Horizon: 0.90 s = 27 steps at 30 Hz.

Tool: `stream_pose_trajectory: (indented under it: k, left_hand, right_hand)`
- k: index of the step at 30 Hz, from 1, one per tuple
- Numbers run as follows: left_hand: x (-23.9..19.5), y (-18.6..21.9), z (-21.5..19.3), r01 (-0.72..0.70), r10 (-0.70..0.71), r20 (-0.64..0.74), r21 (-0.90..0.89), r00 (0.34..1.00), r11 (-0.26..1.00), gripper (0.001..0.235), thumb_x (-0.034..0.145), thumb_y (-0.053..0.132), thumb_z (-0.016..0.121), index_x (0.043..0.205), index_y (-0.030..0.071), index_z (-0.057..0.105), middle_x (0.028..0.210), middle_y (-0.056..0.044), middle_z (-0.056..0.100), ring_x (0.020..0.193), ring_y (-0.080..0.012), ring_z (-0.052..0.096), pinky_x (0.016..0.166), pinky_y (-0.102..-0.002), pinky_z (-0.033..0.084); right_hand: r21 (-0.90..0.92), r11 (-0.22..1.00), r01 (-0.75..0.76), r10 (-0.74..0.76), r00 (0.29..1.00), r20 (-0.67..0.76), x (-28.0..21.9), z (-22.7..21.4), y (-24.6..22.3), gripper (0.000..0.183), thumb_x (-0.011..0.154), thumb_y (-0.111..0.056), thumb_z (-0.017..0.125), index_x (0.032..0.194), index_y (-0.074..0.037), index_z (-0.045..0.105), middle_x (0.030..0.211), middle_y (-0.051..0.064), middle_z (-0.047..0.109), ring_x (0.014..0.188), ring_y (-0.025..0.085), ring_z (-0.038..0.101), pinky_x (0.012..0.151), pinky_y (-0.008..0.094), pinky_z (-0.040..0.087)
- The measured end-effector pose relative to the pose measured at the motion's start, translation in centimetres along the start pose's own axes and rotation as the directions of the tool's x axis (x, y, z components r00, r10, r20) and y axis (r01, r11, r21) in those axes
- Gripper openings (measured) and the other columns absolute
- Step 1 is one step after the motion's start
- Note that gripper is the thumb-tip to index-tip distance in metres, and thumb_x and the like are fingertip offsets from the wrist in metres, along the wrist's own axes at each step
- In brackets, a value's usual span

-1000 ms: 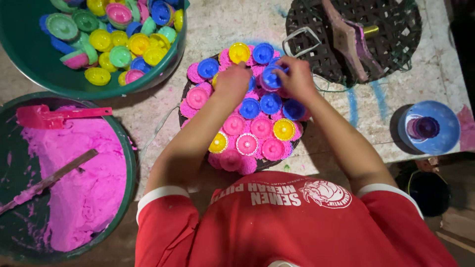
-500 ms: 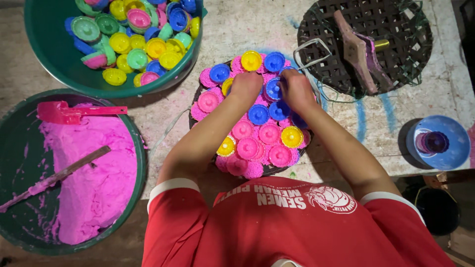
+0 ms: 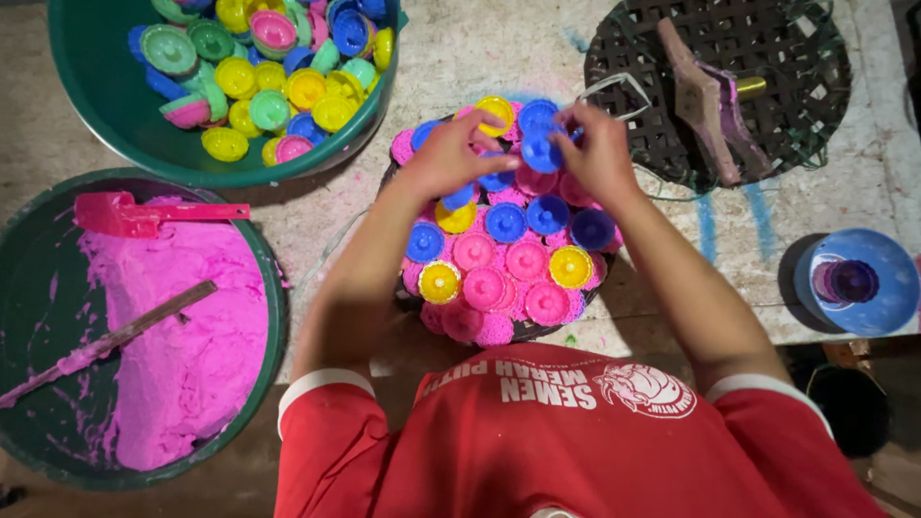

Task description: The person scoops pink paste from a green basin using a wooden spatula and fills small plastic molds arranged in a circular tray. They repeatedly press the paste into each mold, then place colored plastic caps on top of the filled molds.

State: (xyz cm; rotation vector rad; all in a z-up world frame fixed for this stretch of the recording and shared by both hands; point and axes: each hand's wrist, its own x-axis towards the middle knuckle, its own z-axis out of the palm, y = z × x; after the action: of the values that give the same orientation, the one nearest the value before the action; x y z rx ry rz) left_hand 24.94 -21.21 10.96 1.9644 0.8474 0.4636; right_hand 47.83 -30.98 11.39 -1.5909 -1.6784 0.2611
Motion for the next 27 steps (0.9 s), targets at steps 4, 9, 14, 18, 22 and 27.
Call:
stream_pose_trajectory:
  k: [4, 9, 14, 18, 22, 27]
  left_hand:
    - [-0.5, 2.5, -2.3, 0.029, -0.033, -0.013, -0.201, 0.999, 0.979, 0.042, 0.091, 0.036, 0.075, 0.121, 0.011, 0.061, 0.099, -0.007, 0.073, 0.088, -0.0137, 0.069, 0.077, -0.032, 0.057]
    - [-1.9, 0.9, -5.9, -0.122, 0.065, -0.276, -0.197, 0.959, 0.973, 0.024, 0.105, 0.027, 0.062, 0.12, 0.009, 0.061, 0.099, -0.002, 0.071, 0.089, -0.0109, 0.068, 0.079, -0.029, 0.056]
    - [-4.3, -1.1, -7.8, -0.145, 0.014, -0.35, -0.351, 0.936, 0.925, 0.024, 0.105, 0.025, 0.061, 0.121, 0.008, 0.061, 0.101, 0.0, 0.067, 0.091, -0.0087, 0.062, 0.08, -0.028, 0.054]
    - [-6.2, -1.0, -7.3, -0.075, -0.049, -0.326, -0.359, 0.944, 0.93, 0.026, 0.103, 0.026, 0.06, 0.122, 0.008, 0.06, 0.104, 0.001, 0.066, 0.09, -0.0079, 0.059, 0.075, -0.026, 0.053]
    - [-7.2, -1.3, -6.8, -0.062, -0.087, -0.341, -0.403, 0.936, 0.913, 0.026, 0.104, 0.026, 0.06, 0.122, 0.007, 0.061, 0.105, 0.0, 0.067, 0.091, -0.008, 0.06, 0.076, -0.026, 0.052]
    - [-7.0, -2.1, -6.1, -0.09, -0.052, -0.368, -0.359, 0.928, 0.929, 0.029, 0.104, 0.026, 0.061, 0.123, 0.004, 0.061, 0.109, -0.005, 0.067, 0.097, -0.0127, 0.062, 0.083, -0.03, 0.054]
  right_hand:
    - [0.208, 0.976, 0.068, -0.085, 0.994, 0.075, 3.1, 0.7, -2.7, 0.014, 0.095, -0.005, 0.078, 0.108, -0.001, 0.071, 0.094, 0.011, 0.074, 0.081, 0.018, 0.073, 0.073, 0.033, 0.058]
    - [0.456, 0.864, -0.214, 0.11, 0.963, 0.244, 7.1, 3.8, -2.7, 0.015, 0.099, -0.014, 0.07, 0.114, -0.01, 0.073, 0.096, 0.009, 0.072, 0.075, 0.016, 0.069, 0.068, 0.032, 0.057]
    - [-0.329, 0.92, 0.211, -0.095, 0.937, 0.337, 8.2, 7.5, 1.2, 0.022, 0.081, -0.019, 0.078, 0.103, -0.018, 0.08, 0.102, 0.011, 0.072, 0.095, 0.034, 0.068, 0.078, 0.047, 0.057]
    - [-0.488, 0.829, 0.271, -0.047, 0.905, 0.423, 8.6, 10.7, 4.3, 0.02, 0.079, -0.022, 0.075, 0.098, -0.016, 0.078, 0.103, 0.008, 0.072, 0.102, 0.035, 0.064, 0.078, 0.048, 0.057]
    - [-0.525, 0.794, 0.308, -0.049, 0.892, 0.45, 8.1, 12.0, 6.2, 0.017, 0.081, -0.019, 0.073, 0.097, -0.014, 0.076, 0.104, 0.008, 0.073, 0.104, 0.033, 0.065, 0.08, 0.047, 0.058]
    - [-0.497, 0.814, 0.3, -0.074, 0.903, 0.424, 8.2, 10.3, 4.2, 0.021, 0.078, -0.021, 0.075, 0.097, -0.013, 0.078, 0.098, 0.012, 0.073, 0.097, 0.035, 0.066, 0.077, 0.047, 0.057]
